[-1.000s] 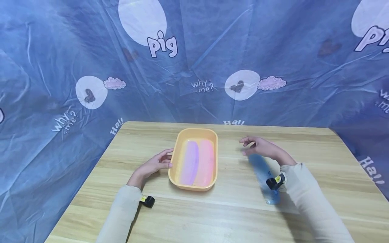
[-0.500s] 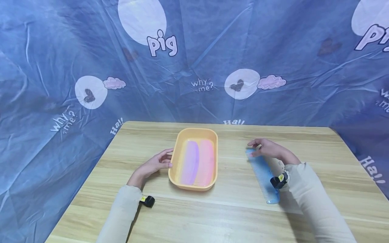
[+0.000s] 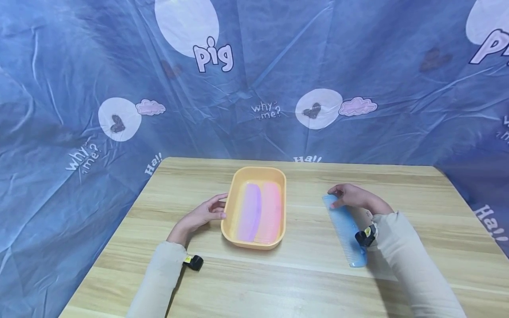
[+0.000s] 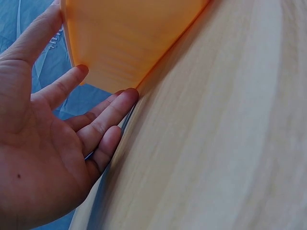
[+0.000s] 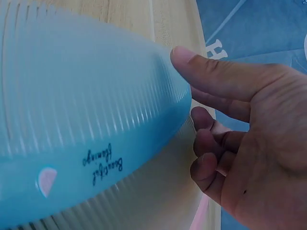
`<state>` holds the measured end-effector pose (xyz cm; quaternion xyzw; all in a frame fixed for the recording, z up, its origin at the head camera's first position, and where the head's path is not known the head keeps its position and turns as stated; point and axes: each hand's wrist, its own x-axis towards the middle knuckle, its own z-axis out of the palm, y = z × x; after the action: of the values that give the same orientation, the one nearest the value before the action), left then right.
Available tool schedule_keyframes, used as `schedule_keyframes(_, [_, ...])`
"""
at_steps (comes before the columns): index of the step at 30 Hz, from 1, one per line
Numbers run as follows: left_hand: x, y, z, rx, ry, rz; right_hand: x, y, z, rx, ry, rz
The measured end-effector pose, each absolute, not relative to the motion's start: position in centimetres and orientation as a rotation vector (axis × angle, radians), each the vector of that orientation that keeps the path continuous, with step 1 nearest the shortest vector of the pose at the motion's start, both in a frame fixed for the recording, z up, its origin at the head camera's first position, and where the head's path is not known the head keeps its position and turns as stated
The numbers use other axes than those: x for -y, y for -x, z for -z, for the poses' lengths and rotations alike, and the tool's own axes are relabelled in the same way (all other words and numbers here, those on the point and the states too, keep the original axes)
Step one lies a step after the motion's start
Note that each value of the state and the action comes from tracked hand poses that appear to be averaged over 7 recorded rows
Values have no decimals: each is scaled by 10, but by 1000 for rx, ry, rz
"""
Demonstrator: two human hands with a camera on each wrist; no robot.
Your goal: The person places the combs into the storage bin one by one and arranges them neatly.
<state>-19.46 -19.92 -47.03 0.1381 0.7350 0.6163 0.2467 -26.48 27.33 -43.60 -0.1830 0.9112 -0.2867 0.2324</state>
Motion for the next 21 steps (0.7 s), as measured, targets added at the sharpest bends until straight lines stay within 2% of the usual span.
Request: schedule_keyframes(21, [198,194,467,-2001,-353,-1688,-272,266,438,-2601,511,715])
